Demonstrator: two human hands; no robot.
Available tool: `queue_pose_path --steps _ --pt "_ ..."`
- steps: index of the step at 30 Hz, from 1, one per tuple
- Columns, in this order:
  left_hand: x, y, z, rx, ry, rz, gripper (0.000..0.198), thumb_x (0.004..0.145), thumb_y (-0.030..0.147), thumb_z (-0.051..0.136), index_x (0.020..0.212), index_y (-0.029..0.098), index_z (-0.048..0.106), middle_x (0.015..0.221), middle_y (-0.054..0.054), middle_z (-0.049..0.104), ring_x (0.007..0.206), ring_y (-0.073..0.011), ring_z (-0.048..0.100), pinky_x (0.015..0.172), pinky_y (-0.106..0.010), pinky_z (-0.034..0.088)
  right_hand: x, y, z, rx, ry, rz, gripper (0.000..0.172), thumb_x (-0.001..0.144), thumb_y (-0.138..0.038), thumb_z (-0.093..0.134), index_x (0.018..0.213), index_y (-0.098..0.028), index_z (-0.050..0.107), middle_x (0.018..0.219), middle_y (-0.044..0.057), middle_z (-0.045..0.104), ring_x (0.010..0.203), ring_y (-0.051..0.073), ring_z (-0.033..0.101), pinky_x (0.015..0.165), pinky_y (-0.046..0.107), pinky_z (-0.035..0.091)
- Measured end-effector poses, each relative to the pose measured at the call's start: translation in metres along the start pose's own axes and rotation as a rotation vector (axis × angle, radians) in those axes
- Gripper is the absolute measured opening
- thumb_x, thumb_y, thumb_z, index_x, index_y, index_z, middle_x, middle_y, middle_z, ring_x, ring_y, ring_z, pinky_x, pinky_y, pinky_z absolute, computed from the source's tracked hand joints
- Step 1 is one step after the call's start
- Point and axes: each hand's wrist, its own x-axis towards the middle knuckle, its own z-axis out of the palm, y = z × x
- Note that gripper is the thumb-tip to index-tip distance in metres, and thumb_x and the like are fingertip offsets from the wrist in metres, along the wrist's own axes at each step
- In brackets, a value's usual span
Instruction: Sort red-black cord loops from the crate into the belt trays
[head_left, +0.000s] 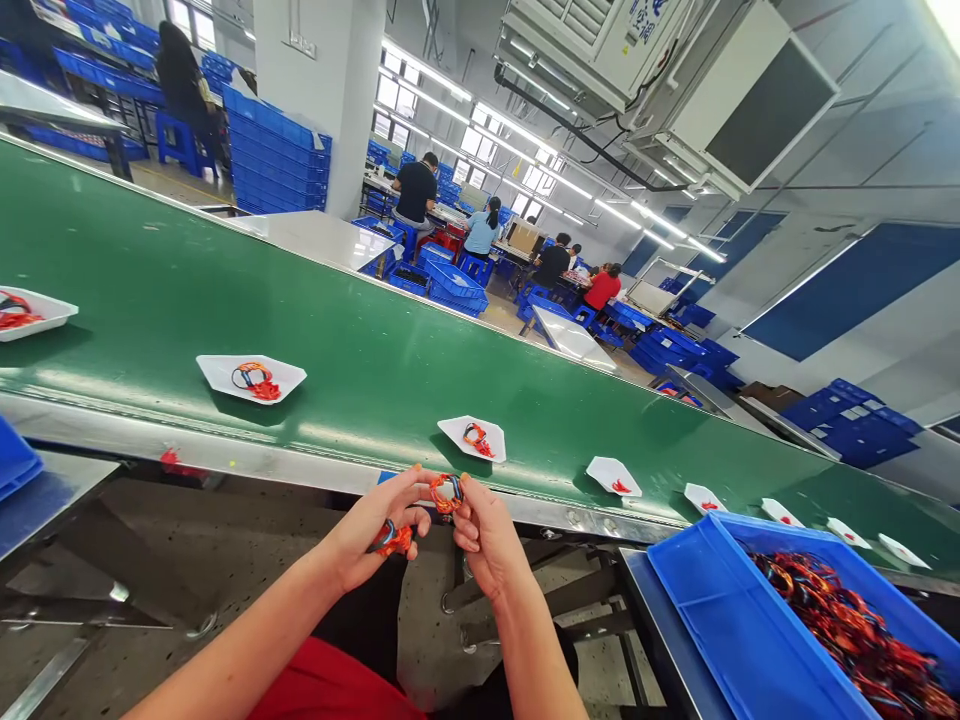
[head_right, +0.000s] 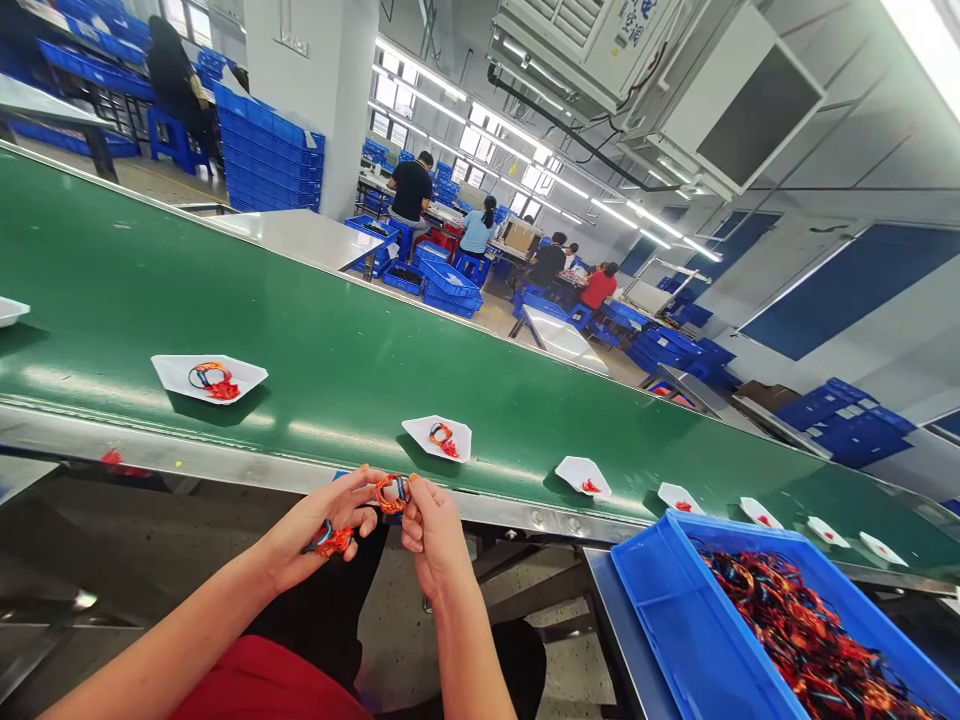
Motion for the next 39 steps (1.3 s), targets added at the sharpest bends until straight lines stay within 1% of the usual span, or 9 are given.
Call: queue_pose_path --steps 13,18,22,26,29,31,33,35,39 --pt "-0.003 -0.001 0.008 0.023 -0.031 0.014 0.031 0.084 0.04 0.053 0.103 0.017 0.062 0.094 -0.008 0.06 0.056 -0.0085 0.049 0.038 -0.017 0.045 -0.004 0.008 -0.002 0.213 -0.041 0.093 0.032 0.069 -0.039 0.073 0.08 -0.012 0.058 0.06 -0.007 0.045 0.039 -0.001 0.018 0.032 0.009 0.013" --pt "-0.003 -0.003 0.011 0.019 -0.007 0.006 0.031 0.085 0.039 0.053 0.107 0.018 0.059 0.108 -0.01 0.059 0.058 -0.0082 0.049 0.039 -0.017 0.045 -0.005 0.006 -0.007 0.208 -0.027 0.077 0.031 0.07 -0.039 0.072 0.077 -0.013 0.057 0.059 -0.007 0.044 0.04 -0.001 0.017 0.033 0.01 0.012" --pt "0.0 -0.001 0.01 -0.102 0.114 -0.032 0.029 0.084 0.037 0.055 0.107 0.018 0.057 0.113 -0.01 0.058 0.061 -0.0077 0.052 0.041 -0.016 0.045 0.003 -0.012 -0.031 0.048 0.152 -0.12 0.034 0.067 -0.045 0.071 0.073 -0.016 0.054 0.052 -0.01 0.033 0.038 0.001 0.018 0.034 0.013 0.013" --pt "0.001 0.005 0.008 -0.217 0.206 -0.043 0.026 0.083 0.034 0.057 0.101 0.016 0.057 0.106 -0.01 0.059 0.059 -0.0069 0.053 0.04 -0.015 0.044 0.02 -0.045 -0.08 -0.549 0.543 -0.447 0.037 0.074 -0.052 0.058 0.078 -0.015 0.059 0.056 -0.005 0.047 0.04 0.006 0.035 0.038 0.019 0.027" --pt "0.0 0.007 0.008 -0.277 0.243 -0.036 0.024 0.083 0.034 0.057 0.097 0.015 0.057 0.103 -0.01 0.06 0.059 -0.0076 0.054 0.041 -0.016 0.045 0.027 -0.069 -0.12 -0.746 0.706 -0.476 0.039 0.071 -0.049 0.057 0.083 -0.012 0.065 0.067 0.003 0.061 0.044 0.01 0.046 0.046 0.024 0.036" --pt "0.0 0.006 0.009 -0.309 0.241 -0.019 0.022 0.083 0.033 0.056 0.095 0.015 0.057 0.101 -0.01 0.06 0.057 -0.0069 0.053 0.043 -0.017 0.046 0.025 -0.078 -0.132 -0.796 0.743 -0.451 0.041 0.068 -0.045 0.06 0.091 -0.011 0.067 0.076 0.007 0.065 0.045 0.012 0.05 0.049 0.026 0.038" --pt "0.002 0.004 0.01 -0.338 0.236 0.001 0.021 0.084 0.033 0.054 0.094 0.014 0.057 0.098 -0.009 0.06 0.054 -0.0063 0.052 0.043 -0.017 0.046 0.017 -0.079 -0.126 -0.843 0.738 -0.436 0.047 0.069 -0.043 0.061 0.103 -0.011 0.065 0.085 0.01 0.066 0.048 0.013 0.054 0.05 0.027 0.039" --pt "0.004 0.002 0.01 -0.361 0.239 0.016 0.021 0.085 0.033 0.053 0.092 0.014 0.056 0.095 -0.009 0.06 0.053 -0.0064 0.051 0.042 -0.017 0.045 0.002 -0.071 -0.1 -0.865 0.649 -0.434 0.049 0.073 -0.042 0.058 0.112 -0.014 0.062 0.09 0.009 0.066 0.052 0.014 0.057 0.049 0.026 0.04" --pt "0.007 -0.001 0.013 -0.349 0.24 0.031 0.021 0.085 0.034 0.051 0.092 0.015 0.055 0.092 -0.008 0.061 0.055 -0.0081 0.055 0.043 -0.018 0.045 -0.035 -0.035 -0.021 -0.871 0.163 -0.456 0.035 0.082 -0.036 0.055 0.114 -0.023 0.061 0.079 0.002 0.063 0.052 0.011 0.051 0.049 0.024 0.04"
